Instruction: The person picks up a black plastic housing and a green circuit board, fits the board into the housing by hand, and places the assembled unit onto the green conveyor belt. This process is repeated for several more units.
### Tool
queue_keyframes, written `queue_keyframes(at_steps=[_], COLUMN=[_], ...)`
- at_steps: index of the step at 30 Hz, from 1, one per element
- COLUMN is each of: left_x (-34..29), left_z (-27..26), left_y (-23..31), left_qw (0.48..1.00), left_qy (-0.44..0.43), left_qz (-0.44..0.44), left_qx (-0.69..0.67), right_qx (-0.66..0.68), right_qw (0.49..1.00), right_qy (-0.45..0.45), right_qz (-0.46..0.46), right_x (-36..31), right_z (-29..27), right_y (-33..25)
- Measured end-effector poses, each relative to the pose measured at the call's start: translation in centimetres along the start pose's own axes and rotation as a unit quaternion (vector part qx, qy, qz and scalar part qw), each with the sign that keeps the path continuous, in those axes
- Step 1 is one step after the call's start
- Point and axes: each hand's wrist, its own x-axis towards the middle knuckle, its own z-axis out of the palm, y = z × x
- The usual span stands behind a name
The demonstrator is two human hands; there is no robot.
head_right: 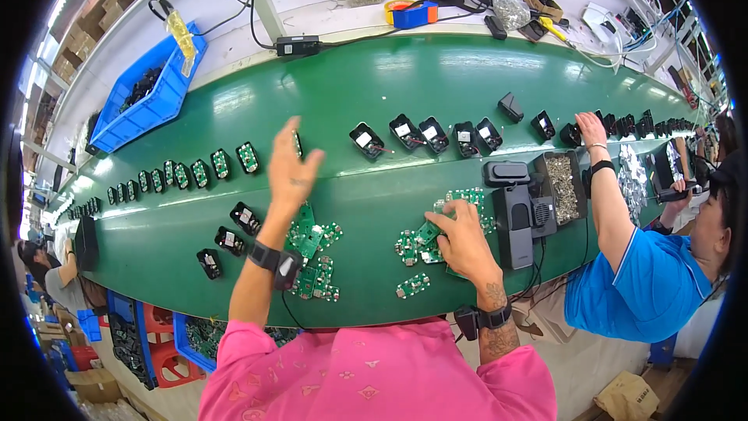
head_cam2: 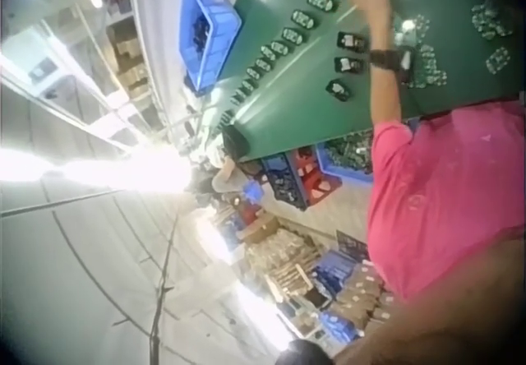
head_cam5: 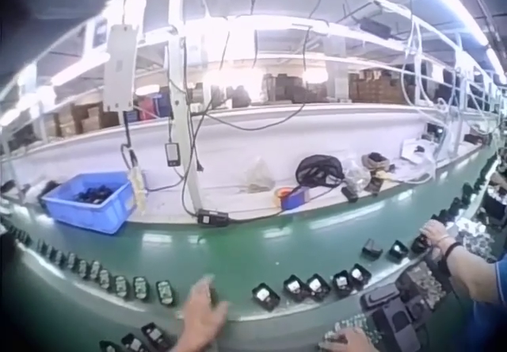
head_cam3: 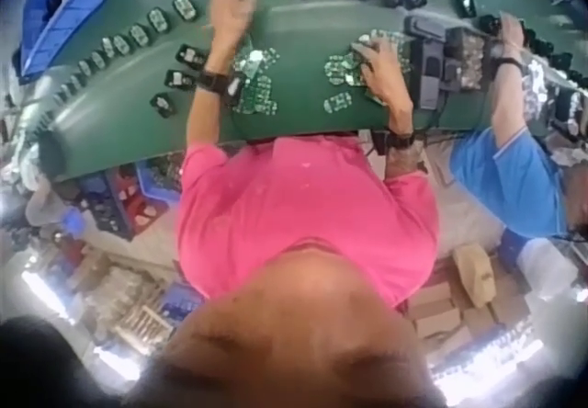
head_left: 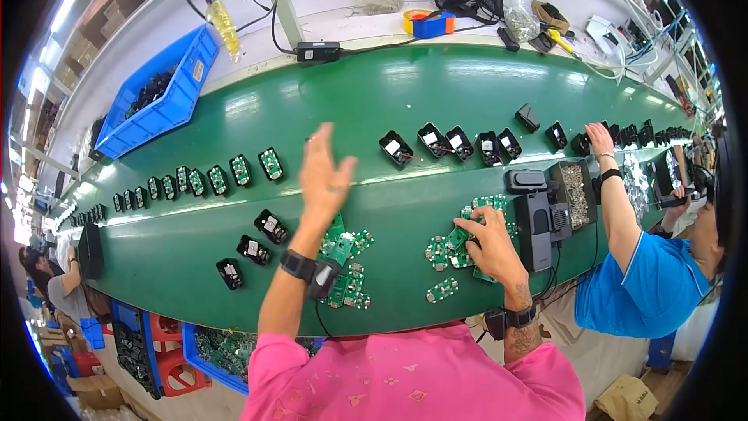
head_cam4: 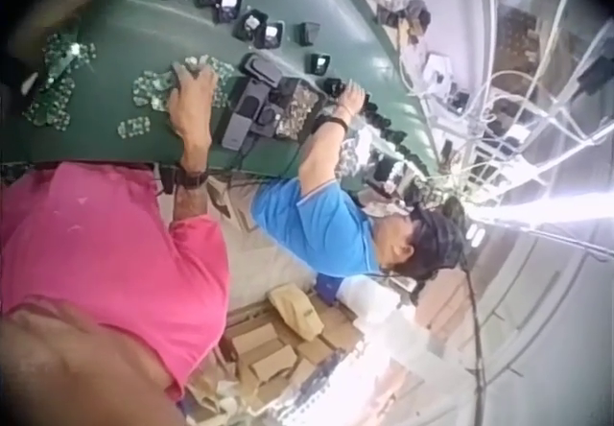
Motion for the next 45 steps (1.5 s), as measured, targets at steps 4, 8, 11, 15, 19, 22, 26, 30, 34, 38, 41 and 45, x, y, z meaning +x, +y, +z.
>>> queue_keyframes(at_steps=[4, 8, 11, 15, 19, 22, 26, 30, 34, 38, 41, 45], left_x=[0.9, 0.7, 0.2, -1.2, -5.0, -8.3, -10.5, -12.1, -12.2, -11.3, -11.4, -11.7], left_z=[0.3, 4.5, 4.8, 2.3, -2.5, -3.8, -5.0, -5.3, -5.6, -6.3, -5.9, -5.9], left_y=[9.5, 7.7, 7.4, 8.1, 11.7, 12.8, 11.9, 10.3, 10.2, 10.7, 10.7, 10.6], left_qw=[0.959, 0.966, 0.973, 0.940, 0.963, 0.940, 0.920, 0.910, 0.866, 0.837, 0.869, 0.861], left_qy=[-0.261, -0.242, -0.219, -0.150, -0.109, -0.141, -0.143, -0.124, -0.070, -0.075, -0.072, -0.116], left_qz=[-0.104, -0.082, -0.064, -0.081, 0.047, -0.033, -0.107, -0.169, -0.252, -0.286, -0.215, -0.227], left_qx=[-0.032, -0.026, -0.034, -0.294, -0.244, -0.310, -0.348, -0.357, -0.427, -0.460, -0.440, -0.440], right_qx=[0.021, 0.041, 0.033, 0.224, 0.582, 0.497, 0.552, 0.624, 0.654, 0.634, 0.587, 0.511], right_qw=[0.999, 0.995, 0.989, 0.955, 0.799, 0.861, 0.825, 0.771, 0.744, 0.761, 0.802, 0.856], right_qy=[0.022, 0.092, 0.141, 0.193, 0.130, -0.034, -0.071, -0.067, -0.026, -0.024, -0.013, -0.015], right_qz=[0.023, -0.017, -0.030, 0.028, 0.069, 0.100, 0.093, 0.110, 0.137, 0.133, 0.106, 0.074], right_x=[-0.2, -0.9, -1.2, -0.9, 0.8, 1.8, 2.0, 2.6, 2.3, 1.3, 1.3, 2.4], right_z=[-0.2, 0.2, 0.5, 0.0, 1.1, 2.4, 3.3, 3.0, 3.5, 3.7, 2.9, 3.1], right_y=[0.5, 0.6, 1.0, -0.1, -3.9, -4.7, -6.0, -7.0, -5.9, -5.8, -7.4, -8.3])
